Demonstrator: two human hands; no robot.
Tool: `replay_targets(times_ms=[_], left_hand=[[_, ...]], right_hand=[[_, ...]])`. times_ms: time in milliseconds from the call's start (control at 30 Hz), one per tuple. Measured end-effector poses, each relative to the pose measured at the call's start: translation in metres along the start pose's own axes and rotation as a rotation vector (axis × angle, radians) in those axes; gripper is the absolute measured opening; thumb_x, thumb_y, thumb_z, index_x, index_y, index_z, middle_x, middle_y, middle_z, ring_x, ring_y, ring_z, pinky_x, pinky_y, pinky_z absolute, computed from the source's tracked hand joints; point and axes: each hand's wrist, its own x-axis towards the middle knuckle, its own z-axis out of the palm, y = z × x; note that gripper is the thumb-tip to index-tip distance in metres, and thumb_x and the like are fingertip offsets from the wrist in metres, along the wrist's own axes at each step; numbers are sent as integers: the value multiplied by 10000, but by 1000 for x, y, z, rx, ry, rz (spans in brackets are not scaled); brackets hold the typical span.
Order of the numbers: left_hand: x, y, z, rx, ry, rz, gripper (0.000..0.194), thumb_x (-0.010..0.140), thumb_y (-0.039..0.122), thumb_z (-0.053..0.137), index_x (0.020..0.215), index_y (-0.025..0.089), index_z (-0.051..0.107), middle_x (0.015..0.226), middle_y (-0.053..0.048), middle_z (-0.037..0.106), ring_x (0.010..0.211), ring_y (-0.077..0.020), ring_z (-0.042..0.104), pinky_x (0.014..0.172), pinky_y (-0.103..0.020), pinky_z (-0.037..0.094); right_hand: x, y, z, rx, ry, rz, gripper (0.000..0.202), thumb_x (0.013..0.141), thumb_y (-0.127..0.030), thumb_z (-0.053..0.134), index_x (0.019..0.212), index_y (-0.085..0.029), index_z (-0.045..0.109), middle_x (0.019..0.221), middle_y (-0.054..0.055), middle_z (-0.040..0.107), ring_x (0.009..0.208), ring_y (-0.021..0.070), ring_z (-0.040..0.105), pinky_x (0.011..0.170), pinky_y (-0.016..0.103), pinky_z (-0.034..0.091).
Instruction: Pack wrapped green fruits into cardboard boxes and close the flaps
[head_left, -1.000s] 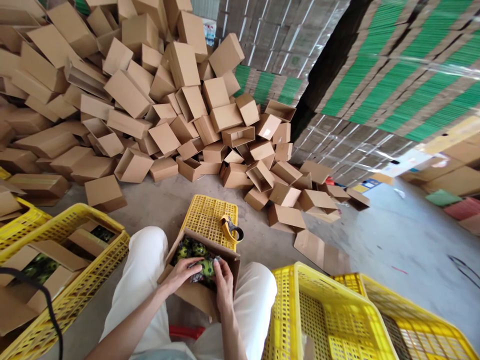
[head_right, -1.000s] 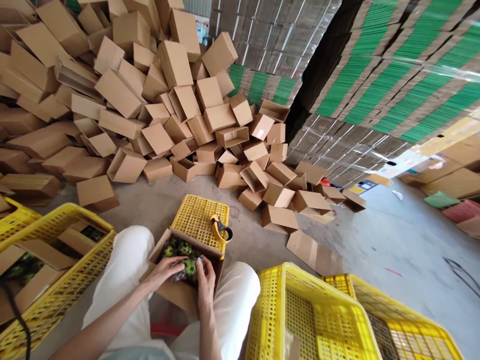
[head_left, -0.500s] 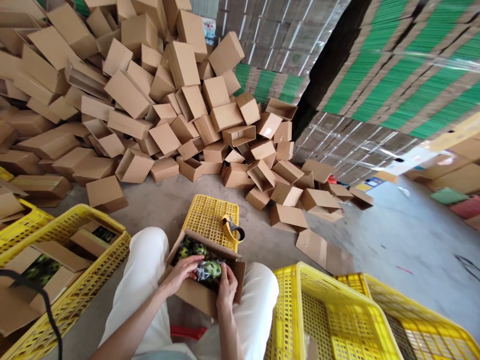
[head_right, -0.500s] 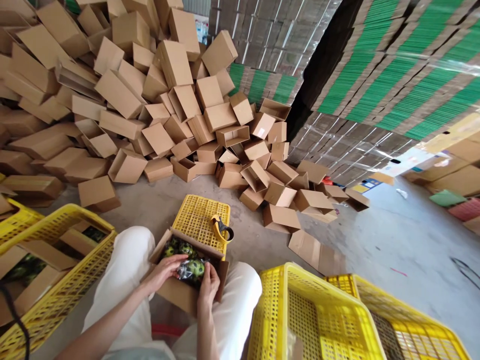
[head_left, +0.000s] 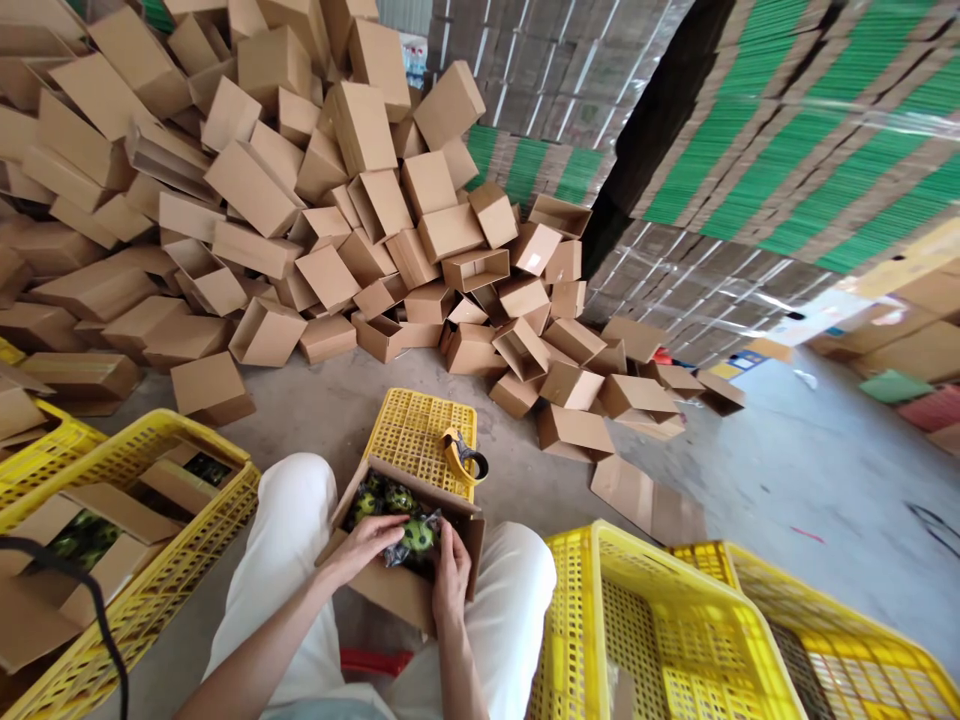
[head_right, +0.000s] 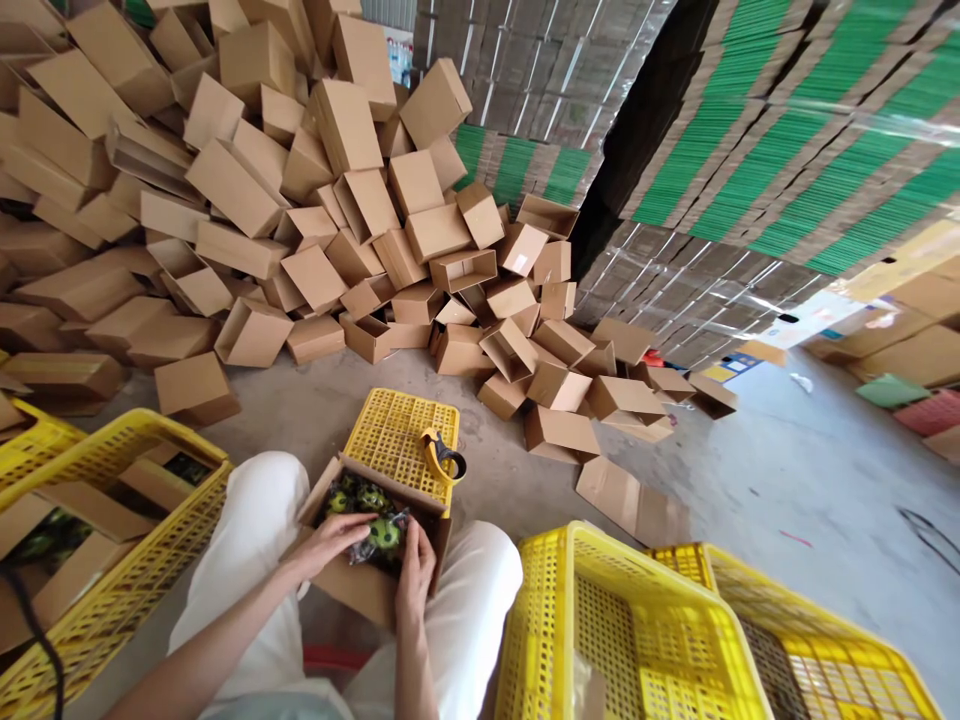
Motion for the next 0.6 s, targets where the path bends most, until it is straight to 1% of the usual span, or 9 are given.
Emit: replay_targets(times_ms=[67,133,200,267,333,400,467,533,600], left_hand=[[2,-5,-3,-59,-3,-5,673,787,607,806,1314,193,751,1214,-116,794,1116,-329,719,956,-426,569],[4,-12,-5,-110,-9,6,709,793,596,810,1352,169,723,1207,-127,794,1101,-325,728,973,-443,562],[6,-17,-7,-139,-16,28,708,802,579,814,1365,161,712,1220,-132,791,1115,-324,725,1014,-459,543],[6,-19,-8,-158,-15,35,692,807,576,811,1352,158,721,1209,-130,795,1136,-325,719,1048,-467,523],[5,-17,-7,-164,-9,25,686,795,587,815,1319,150,744,1168,-125,807,1139,-327,715,1056,-463,517],[4,-13,-6,-138,-14,5,681,784,601,813,1282,140,763,1120,-118,813,1116,-326,718,1025,-447,533],[3,-9,-4,-85,-25,-4,658,816,634,761,1258,146,770,1091,-107,811,1084,-317,720,964,-424,558],[4,-5,-1,-22,-16,11,630,834,654,725,1222,160,776,1082,-104,805,1066,-307,719,923,-399,569],[5,-3,1,5,-14,52,624,785,619,793,1224,176,769,1144,-115,793,1114,-313,707,945,-390,566]], right_hand=[[-2,-4,1,57,-27,33,618,903,-684,637,1278,-208,758,1317,131,744,1221,333,679,876,384,614],[-4,-5,2,95,-104,60,627,895,-688,654,1285,-208,752,1331,141,732,1212,336,682,846,389,629],[-5,-5,4,127,-203,93,602,874,-663,708,1242,-190,766,1266,146,752,1141,323,707,827,388,634],[-6,-2,6,161,-256,138,561,846,-633,764,1171,-177,785,1169,133,774,1053,295,724,812,376,633],[-5,1,6,208,-246,178,522,805,-608,820,1104,-181,800,1107,110,782,993,267,725,802,358,627],[-4,3,6,250,-224,201,493,780,-595,850,1062,-192,807,1083,92,784,966,249,720,792,339,618],[-3,4,5,253,-215,196,475,798,-605,832,1048,-202,810,1071,79,787,947,235,712,758,309,604],[-3,4,4,199,-227,167,463,837,-614,793,1052,-204,811,1059,73,791,921,222,705,709,274,580],[-4,3,3,141,-245,130,460,866,-608,767,1085,-206,806,1085,73,795,927,221,703,691,259,567]])
